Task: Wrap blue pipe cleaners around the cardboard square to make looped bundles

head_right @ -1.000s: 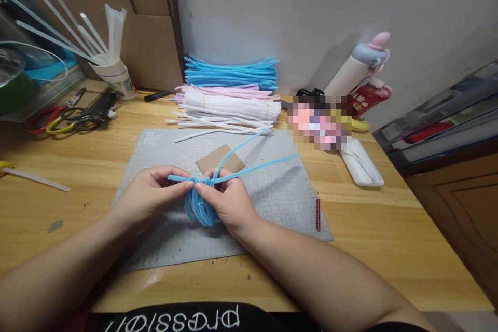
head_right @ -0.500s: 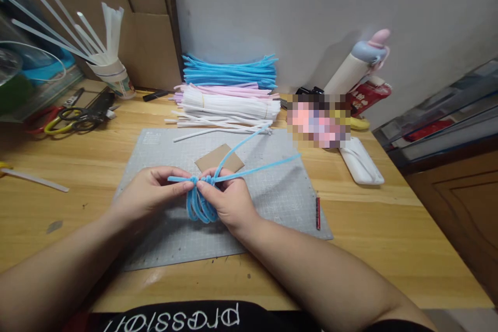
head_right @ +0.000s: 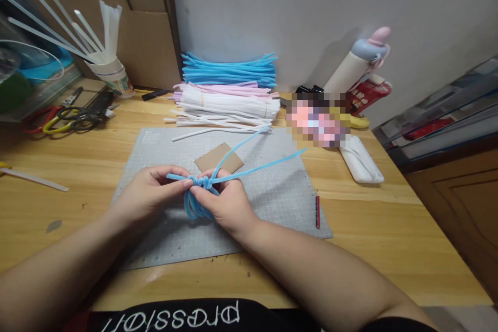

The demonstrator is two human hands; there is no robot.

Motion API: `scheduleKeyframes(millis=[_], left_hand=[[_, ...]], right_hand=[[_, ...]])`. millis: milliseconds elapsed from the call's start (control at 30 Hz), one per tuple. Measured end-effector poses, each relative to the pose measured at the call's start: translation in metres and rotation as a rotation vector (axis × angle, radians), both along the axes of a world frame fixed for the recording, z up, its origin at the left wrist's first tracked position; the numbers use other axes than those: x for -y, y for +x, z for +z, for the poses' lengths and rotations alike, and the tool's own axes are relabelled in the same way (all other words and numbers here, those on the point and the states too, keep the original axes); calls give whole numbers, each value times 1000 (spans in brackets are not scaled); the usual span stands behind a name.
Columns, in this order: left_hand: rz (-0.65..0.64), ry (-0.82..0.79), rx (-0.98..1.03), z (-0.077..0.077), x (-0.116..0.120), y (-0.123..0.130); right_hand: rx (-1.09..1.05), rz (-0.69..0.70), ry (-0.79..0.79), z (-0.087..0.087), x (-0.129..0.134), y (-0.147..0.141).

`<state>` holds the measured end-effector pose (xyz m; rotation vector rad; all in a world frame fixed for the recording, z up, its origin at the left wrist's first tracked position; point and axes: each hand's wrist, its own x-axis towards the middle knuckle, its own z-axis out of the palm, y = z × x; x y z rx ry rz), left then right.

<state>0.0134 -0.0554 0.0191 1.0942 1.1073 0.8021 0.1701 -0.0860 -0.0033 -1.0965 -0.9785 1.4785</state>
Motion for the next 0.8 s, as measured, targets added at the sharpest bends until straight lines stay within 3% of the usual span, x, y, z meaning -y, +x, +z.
scheduleKeyframes(millis=[367, 567, 800], left_hand=[[-118, -61, 151, -5, -5, -4], [-60, 121, 95, -5, -5, -4], [-43, 202, 9, -2, -2, -3]], right_hand=[[-174, 131, 14, -1, -3, 1], [-221, 109, -19, -4, -3, 1], [-231, 78, -53, -6, -3, 1]])
